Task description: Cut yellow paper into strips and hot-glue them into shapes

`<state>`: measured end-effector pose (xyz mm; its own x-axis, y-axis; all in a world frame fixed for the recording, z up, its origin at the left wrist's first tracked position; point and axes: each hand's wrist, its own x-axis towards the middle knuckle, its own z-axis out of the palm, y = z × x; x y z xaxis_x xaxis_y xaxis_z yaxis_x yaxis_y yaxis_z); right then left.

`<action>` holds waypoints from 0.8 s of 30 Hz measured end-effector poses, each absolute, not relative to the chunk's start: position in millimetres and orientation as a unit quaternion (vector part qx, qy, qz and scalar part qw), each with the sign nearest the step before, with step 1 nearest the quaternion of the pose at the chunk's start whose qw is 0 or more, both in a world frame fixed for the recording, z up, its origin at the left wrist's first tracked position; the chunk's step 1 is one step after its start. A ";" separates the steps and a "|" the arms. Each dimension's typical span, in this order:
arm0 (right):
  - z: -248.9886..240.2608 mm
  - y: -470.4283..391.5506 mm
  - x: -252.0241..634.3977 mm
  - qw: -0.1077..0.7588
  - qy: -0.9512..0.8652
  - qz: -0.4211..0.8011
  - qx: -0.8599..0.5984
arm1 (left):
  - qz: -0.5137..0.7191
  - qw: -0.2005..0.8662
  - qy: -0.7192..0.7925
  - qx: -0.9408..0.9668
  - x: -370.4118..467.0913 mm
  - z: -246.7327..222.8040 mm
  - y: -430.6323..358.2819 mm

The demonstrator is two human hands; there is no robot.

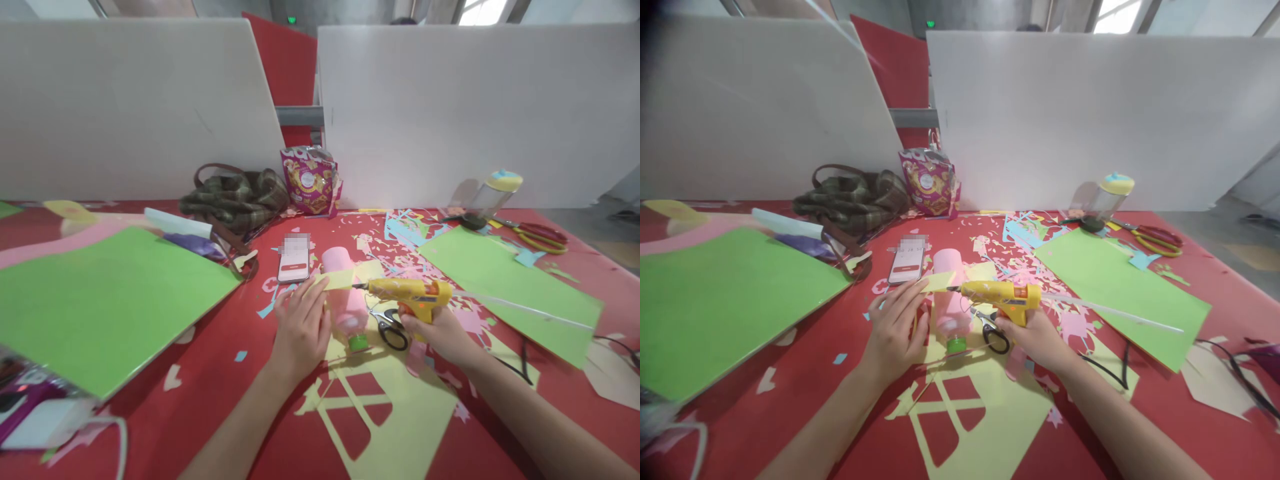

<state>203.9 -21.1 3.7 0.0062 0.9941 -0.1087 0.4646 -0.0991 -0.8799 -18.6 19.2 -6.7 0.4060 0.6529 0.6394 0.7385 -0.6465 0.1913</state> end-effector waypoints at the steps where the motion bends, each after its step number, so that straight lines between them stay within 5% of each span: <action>1: 3.3 -21.0 204.3 0.331 -0.583 0.396 -0.627 | -0.353 0.061 -0.417 -0.835 -18.4 -6.7 19.2; 24: 1.8 -21.2 204.8 0.329 -0.592 0.376 -0.632 | -0.354 0.064 -0.417 -0.835 -18.4 -6.6 19.0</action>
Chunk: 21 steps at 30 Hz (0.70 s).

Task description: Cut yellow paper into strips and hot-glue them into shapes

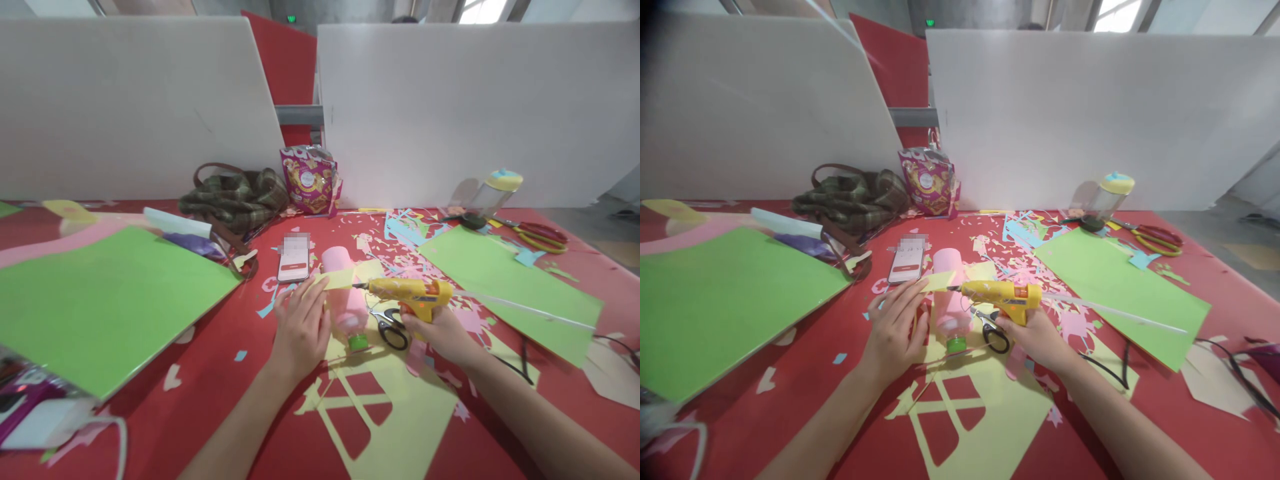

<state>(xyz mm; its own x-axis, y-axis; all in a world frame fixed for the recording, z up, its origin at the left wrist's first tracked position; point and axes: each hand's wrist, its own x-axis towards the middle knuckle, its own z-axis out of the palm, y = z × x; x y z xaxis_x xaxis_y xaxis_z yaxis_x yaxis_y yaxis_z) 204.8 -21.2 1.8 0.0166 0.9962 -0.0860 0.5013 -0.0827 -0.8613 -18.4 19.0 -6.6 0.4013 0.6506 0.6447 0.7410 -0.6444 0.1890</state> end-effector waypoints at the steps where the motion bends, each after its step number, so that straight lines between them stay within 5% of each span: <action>1: 1.9 -21.1 204.6 0.329 -0.593 0.374 -0.633 | -0.354 0.063 -0.417 -0.835 -18.5 -6.6 19.0; 21: -2.6 -18.6 208.1 0.338 -0.576 0.366 -0.648 | -0.347 0.059 -0.413 -0.840 -19.8 -7.1 17.9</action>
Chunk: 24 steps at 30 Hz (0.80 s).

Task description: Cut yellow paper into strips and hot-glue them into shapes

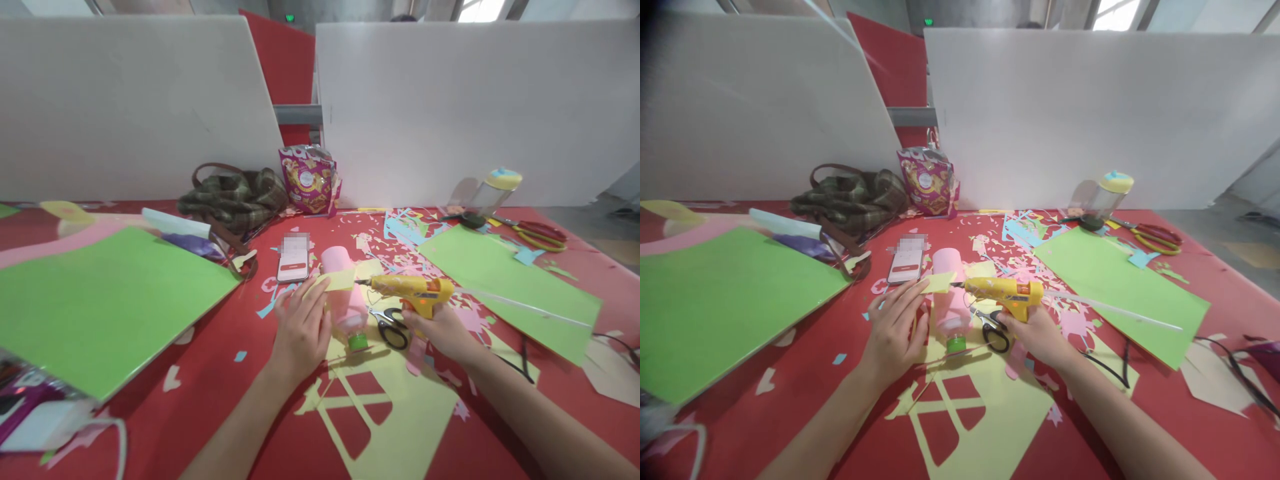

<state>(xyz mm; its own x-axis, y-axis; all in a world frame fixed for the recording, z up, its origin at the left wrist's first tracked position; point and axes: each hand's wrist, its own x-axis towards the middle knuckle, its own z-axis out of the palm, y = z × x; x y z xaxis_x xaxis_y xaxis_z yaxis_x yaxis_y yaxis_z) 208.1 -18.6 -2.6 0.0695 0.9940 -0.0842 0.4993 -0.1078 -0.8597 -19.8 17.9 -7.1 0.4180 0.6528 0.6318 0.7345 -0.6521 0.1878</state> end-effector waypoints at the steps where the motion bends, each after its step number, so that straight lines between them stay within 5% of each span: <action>1: -3.1 -18.4 208.3 0.337 -0.573 0.367 -0.651 | -0.348 0.059 -0.412 -0.840 -19.6 -6.9 17.9; 24: 3.1 -14.7 206.2 0.342 -0.564 0.318 -0.681 | -0.360 0.059 -0.398 -0.842 -18.3 -3.7 16.6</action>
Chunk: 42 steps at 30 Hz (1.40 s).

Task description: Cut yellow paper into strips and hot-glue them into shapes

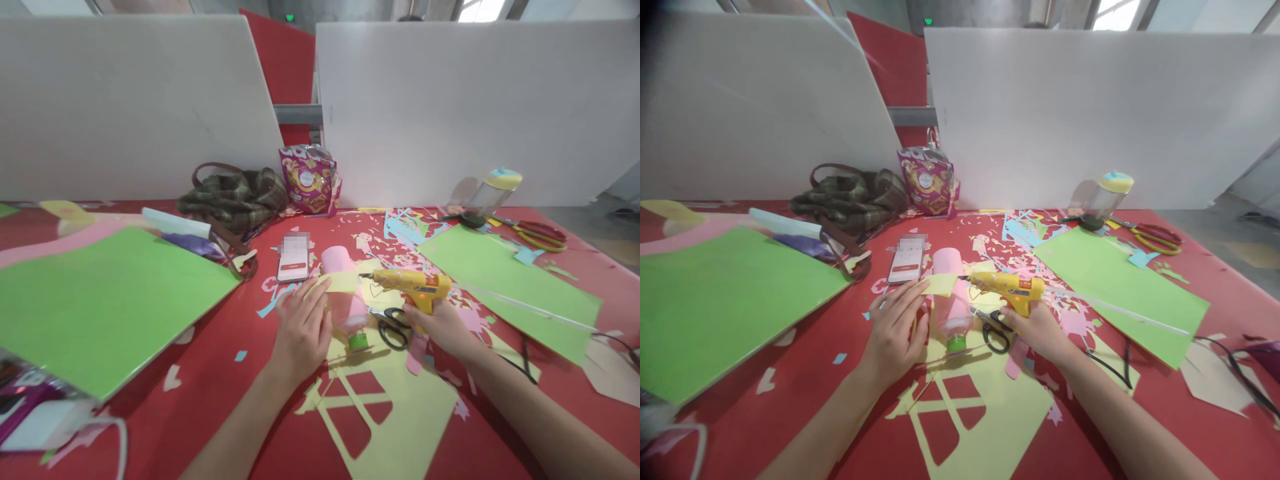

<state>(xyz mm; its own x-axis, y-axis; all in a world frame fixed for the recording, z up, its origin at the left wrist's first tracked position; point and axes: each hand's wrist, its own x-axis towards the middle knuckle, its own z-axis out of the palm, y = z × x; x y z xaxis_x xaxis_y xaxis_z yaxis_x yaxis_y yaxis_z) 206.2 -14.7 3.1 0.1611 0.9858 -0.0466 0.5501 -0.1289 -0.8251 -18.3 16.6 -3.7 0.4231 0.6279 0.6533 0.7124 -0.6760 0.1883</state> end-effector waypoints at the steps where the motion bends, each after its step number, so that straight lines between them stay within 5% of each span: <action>1: 3.1 -14.6 206.0 0.344 -0.562 0.317 -0.683 | -0.362 0.058 -0.397 -0.841 -18.4 -3.8 16.6; 9: -2.6 -7.0 213.0 0.359 -0.500 0.303 -0.728 | -0.361 0.049 -0.400 -0.841 -18.7 -3.9 15.5; 17: -19.4 7.8 244.4 0.446 -0.383 0.450 -0.672 | -0.407 -0.020 -0.391 -0.825 -20.8 -4.8 14.7; 20: -22.5 11.3 255.7 0.445 -0.384 0.456 -0.668 | -0.451 -0.125 -0.387 -0.794 -24.2 -3.7 13.1; 28: -20.1 13.3 269.7 0.389 -0.420 0.356 -0.739 | -0.533 -0.615 -0.276 -0.511 -27.2 8.5 10.0; 37: -7.0 11.3 272.4 0.242 -0.483 0.104 -0.835 | -0.459 -0.795 -0.143 -0.371 -22.9 15.4 3.3; 42: -2.9 4.2 247.6 0.285 -0.613 -0.034 -0.736 | -0.401 -0.851 -0.103 -0.323 -19.4 15.6 0.9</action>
<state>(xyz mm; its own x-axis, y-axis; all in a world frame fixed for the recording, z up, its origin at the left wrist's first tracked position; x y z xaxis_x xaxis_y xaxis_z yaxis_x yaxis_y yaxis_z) 247.6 4.2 -2.9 0.2460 0.8828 0.4003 0.9219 -0.0855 -0.3779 -19.4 0.9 15.6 0.6571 0.7490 0.0849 -0.6164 0.4691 0.6324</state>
